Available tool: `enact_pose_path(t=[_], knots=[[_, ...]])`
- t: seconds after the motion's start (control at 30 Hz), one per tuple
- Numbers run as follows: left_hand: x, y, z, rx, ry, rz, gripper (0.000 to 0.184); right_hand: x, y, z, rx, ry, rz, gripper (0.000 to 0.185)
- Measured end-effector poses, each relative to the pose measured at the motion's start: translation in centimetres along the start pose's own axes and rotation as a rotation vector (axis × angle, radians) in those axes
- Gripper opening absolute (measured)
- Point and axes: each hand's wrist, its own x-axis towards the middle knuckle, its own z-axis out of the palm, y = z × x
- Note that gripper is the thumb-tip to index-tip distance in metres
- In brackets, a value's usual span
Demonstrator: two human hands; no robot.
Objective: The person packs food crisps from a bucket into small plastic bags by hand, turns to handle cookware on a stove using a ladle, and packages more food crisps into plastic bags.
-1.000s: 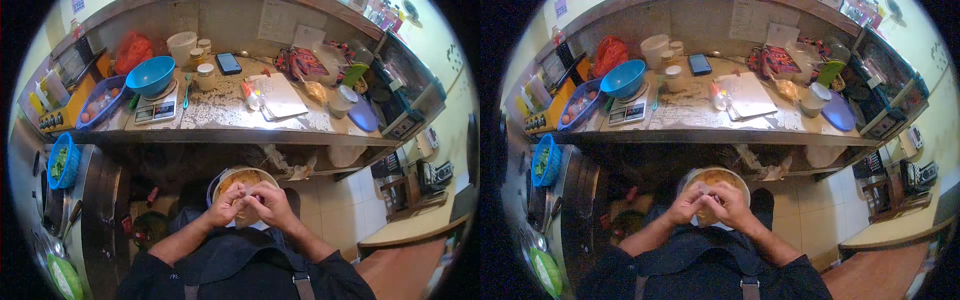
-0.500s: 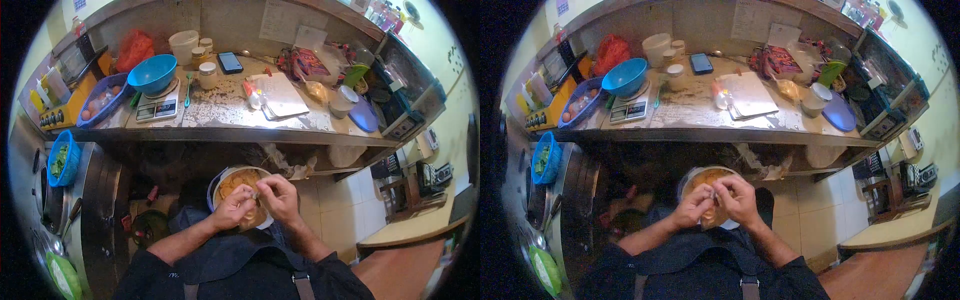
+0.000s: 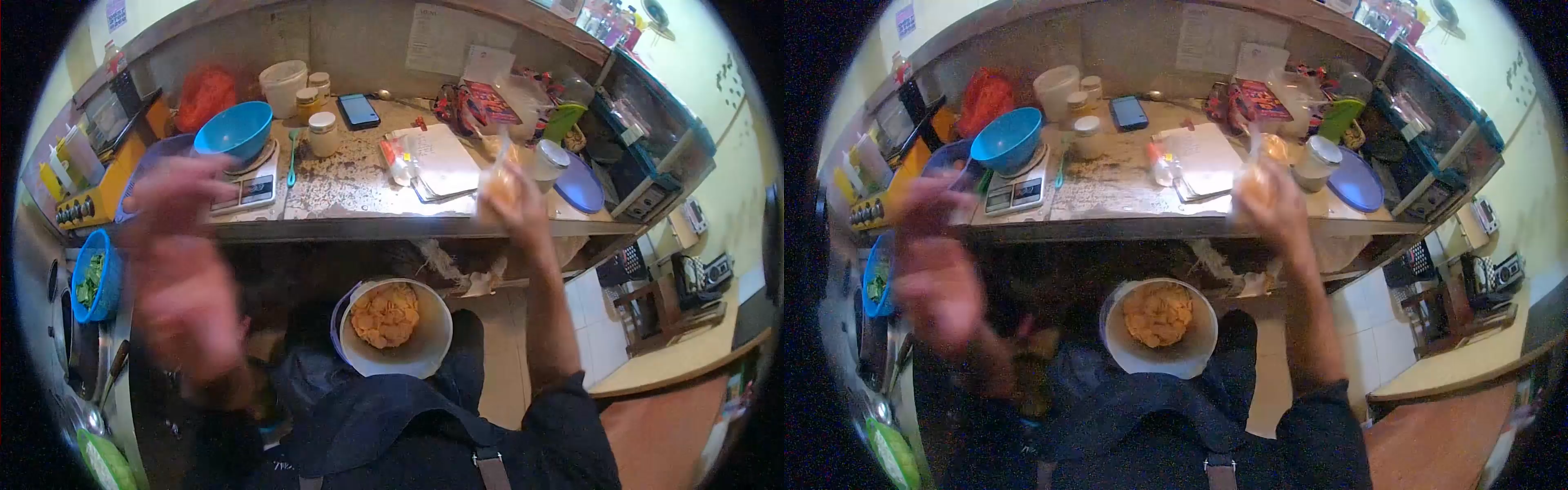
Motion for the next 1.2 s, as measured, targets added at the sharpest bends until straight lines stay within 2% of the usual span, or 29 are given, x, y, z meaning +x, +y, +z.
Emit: enact_pose_path(t=[0.03, 0.07, 0.1, 0.17, 0.23, 0.33, 0.4, 0.43, 0.47, 0.5, 0.53, 0.57, 0.67, 0.93, 1.2], knots=[[1.4, 1.9, -1.7, 0.041, -0.035, 0.102, 0.042, 2.0, 0.2, -0.9, -0.241, 0.003, 0.011, 0.076], [2.5, 3.4, -2.7, 0.064, -0.114, 0.177, 0.042, 3.8, 2.7, -1.0, -0.489, 0.073, -0.096, 0.081], [3.3, 4.6, -3.5, 0.066, -0.22, 0.237, 0.041, 4.7, 4.1, -1.0, -0.656, 0.162, -0.074, 0.08], [4.4, 5.8, -4.0, 0.031, -0.48, 0.305, 0.039, 5.5, 3.9, -0.8, -0.537, 0.174, -0.074, 0.074], [5.1, 5.9, -3.6, -0.039, -0.727, 0.346, 0.038, 4.4, 2.8, 0.4, -0.358, 0.094, -0.23, 0.068], [5.1, 5.5, -1.8, -0.113, -0.983, 0.332, 0.036, 1.6, 0.7, 3.5, -0.341, 0.063, -0.205, 0.061], [5.1, 5.2, -0.9, -0.139, -1.079, 0.32, 0.035, -0.2, -1.7, 3.8, -0.022, -0.06, -0.088, 0.061], [5.0, 5.2, -0.6, -0.153, -1.103, 0.321, 0.034, -0.6, -3.5, 3.5, 0.132, -0.118, -0.04, 0.061], [5.0, 5.1, -0.4, -0.163, -1.124, 0.311, 0.033, -1.7, -6.0, 3.1, 0.283, -0.054, -0.095, 0.061], [5.0, 5.0, -0.2, -0.176, -1.142, 0.301, 0.033, -2.4, -7.8, 2.1, 0.377, -0.032, -0.316, 0.07], [5.1, 4.9, -0.1, -0.188, -1.154, 0.29, 0.032, -3.7, -11.6, 1.0, 0.643, 0.03, -0.417, 0.085], [5.4, 5.0, 0.0, -0.208, -1.178, 0.269, 0.032, -4.8, -14.5, -0.3, 0.731, 0.052, -0.559, 0.084], [5.0, 4.9, 0.1, -0.216, -1.187, 0.258, 0.03, -7.0, -19.8, -4.3, 0.696, 0.096, -0.909, 0.083], [5.6, 5.7, 0.3, -0.268, -1.245, 0.177, 0.026, -8.0, -23.2, -11.3, 0.364, 0.249, -1.049, 0.08], [5.8, 7.2, 0.3, -0.264, -1.265, 0.135, 0.024, -8.8, -22.9, -14.2, 0.205, 0.307, -1.06, 0.078]])
